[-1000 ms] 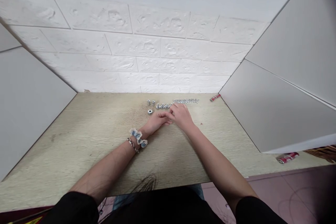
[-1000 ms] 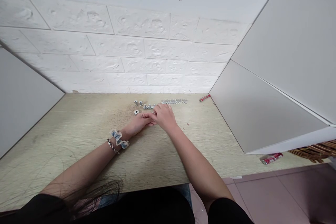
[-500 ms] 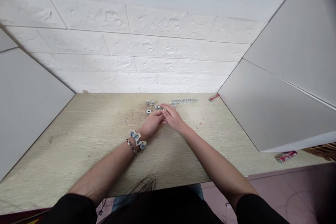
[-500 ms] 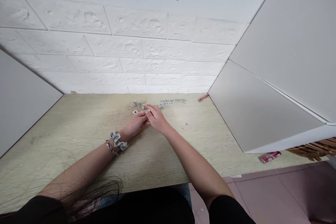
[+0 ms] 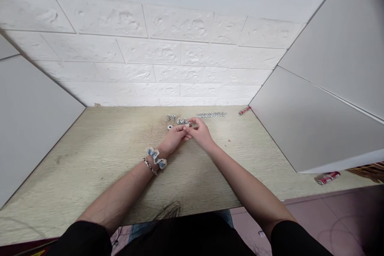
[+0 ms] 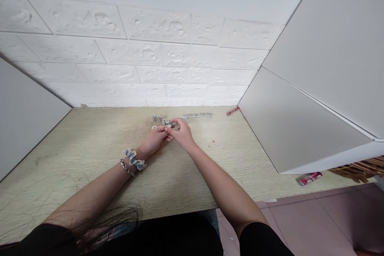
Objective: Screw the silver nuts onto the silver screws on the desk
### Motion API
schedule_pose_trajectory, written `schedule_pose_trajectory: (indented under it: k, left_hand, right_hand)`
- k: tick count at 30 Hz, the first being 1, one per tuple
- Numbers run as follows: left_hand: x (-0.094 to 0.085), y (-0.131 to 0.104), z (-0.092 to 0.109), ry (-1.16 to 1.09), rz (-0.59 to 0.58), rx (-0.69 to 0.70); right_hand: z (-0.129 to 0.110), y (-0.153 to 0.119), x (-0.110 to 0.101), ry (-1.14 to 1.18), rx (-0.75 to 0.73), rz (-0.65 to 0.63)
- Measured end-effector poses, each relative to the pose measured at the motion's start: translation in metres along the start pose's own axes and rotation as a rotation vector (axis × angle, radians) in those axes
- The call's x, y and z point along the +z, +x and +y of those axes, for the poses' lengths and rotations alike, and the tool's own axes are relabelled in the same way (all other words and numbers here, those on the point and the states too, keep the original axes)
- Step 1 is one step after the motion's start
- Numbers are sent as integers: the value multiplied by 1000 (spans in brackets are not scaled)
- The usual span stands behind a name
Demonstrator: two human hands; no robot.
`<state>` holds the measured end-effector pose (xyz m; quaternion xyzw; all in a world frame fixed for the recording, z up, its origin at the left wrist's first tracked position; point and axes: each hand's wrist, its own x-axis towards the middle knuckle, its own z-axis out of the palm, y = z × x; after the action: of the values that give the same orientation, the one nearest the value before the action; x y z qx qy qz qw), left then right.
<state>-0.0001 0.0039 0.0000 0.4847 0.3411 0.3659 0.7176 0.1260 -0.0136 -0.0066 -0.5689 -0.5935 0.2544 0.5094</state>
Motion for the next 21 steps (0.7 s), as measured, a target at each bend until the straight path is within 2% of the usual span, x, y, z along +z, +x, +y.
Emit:
schedule_pose_trajectory:
  k: [4, 7, 9, 15, 21]
  left_hand:
    - [4, -3, -2, 194, -91, 17]
    - [5, -6, -2, 171, -176, 11]
    - [6, -8, -2, 115, -192, -9]
    - [8, -8, -3, -110, -101, -45]
    - [2, -2, -1, -318, 14, -50]
  right_hand:
    - [-5, -1, 1, -89, -37, -61]
    - [-5, -1, -2, -150, -79, -154]
    - [-5, -2, -5, -192, -110, -207]
    - [-6, -2, -9, -221, -176, -246]
    - [-8, 2, -12, -115, -144, -138]
